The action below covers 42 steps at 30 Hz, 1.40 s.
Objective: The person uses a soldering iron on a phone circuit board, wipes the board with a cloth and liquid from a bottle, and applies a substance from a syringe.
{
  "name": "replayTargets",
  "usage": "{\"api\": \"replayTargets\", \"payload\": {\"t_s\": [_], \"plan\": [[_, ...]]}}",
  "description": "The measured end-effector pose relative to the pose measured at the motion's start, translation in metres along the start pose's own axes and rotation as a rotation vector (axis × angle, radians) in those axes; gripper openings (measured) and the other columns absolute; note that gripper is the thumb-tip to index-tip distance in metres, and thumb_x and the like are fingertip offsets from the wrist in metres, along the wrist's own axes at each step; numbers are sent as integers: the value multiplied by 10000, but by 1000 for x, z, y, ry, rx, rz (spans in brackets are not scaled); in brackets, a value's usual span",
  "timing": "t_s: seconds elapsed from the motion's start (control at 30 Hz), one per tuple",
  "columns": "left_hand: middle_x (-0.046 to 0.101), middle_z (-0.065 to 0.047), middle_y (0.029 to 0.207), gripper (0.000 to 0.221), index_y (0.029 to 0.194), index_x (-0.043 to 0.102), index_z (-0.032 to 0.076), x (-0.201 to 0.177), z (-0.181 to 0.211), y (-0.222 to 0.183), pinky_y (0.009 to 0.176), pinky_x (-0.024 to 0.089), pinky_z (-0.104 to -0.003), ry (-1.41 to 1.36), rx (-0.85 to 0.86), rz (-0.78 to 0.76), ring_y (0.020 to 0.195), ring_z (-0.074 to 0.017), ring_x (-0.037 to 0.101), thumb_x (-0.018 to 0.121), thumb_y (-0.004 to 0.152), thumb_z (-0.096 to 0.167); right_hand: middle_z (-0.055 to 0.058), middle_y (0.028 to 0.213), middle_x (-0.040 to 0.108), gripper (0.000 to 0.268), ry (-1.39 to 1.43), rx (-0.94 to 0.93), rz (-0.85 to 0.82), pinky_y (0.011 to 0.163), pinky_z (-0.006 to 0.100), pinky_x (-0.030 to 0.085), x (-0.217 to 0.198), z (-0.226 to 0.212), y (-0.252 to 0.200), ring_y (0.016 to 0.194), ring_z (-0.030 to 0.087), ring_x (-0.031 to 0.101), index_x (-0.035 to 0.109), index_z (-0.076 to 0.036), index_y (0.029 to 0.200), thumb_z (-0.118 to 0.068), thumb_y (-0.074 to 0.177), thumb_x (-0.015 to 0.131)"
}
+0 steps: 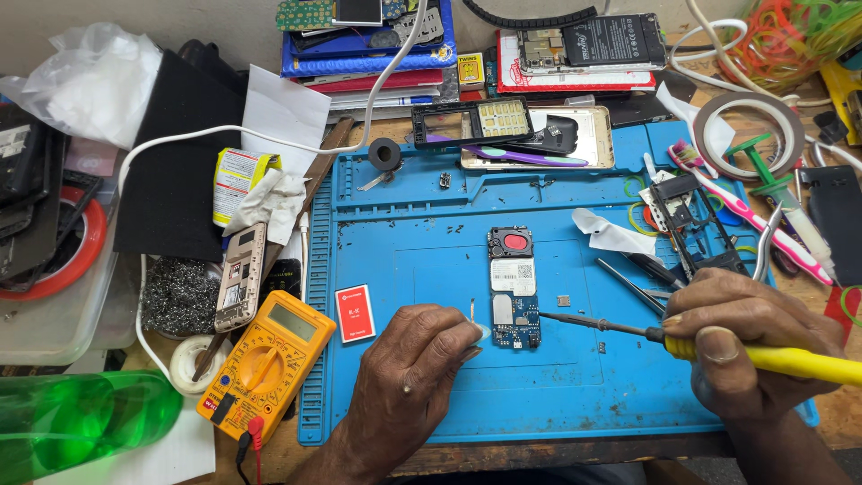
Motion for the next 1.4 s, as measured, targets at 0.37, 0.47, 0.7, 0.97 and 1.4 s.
{"api": "replayTargets", "payload": {"t_s": [0.37,0.47,0.7,0.97,1.4], "plan": [[696,-63,1068,234,1133,667,87,2,-2,-1,825,606,-347,2,-11,-11,1037,-242,695,748,915,63,117,692,659,277,-30,-6,-18,515,282,531,3,-2,4,595,198,622,641,19,877,-206,1034,603],[693,-64,1070,242,1137,665,86,2,-2,-2,828,607,-344,-3,-7,-11,1039,-243,693,748,911,57,125,706,653,287,-6,-11,-28,548,291,531,3,-2,3,581,191,634,640,13,891,-220,1057,613],[687,-63,1074,259,1143,662,85,0,-1,-1,826,610,-342,-22,-6,-7,1042,-245,691,753,904,47,140,694,647,313,8,15,4,529,282,501,-1,1,1,570,185,592,644,18,866,-248,1025,609],[693,-70,1071,253,1137,666,80,-1,0,-1,821,606,-347,-34,-9,3,1037,-252,695,751,903,35,132,719,666,312,-39,11,-31,594,293,542,2,1,0,623,191,625,653,11,882,-248,1050,613],[699,-62,1065,237,1134,668,83,0,0,-1,826,609,-343,-24,-11,-1,1035,-242,698,749,914,45,127,734,685,260,-36,9,-42,583,303,555,3,4,-1,632,202,645,659,12,885,-211,1012,623]]}}
Point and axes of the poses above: each hand's wrist, its own y-axis towards the middle knuckle, its own x-axis out of the palm, z = x × y, the point moved 6 cm from there along y, towards the middle knuckle
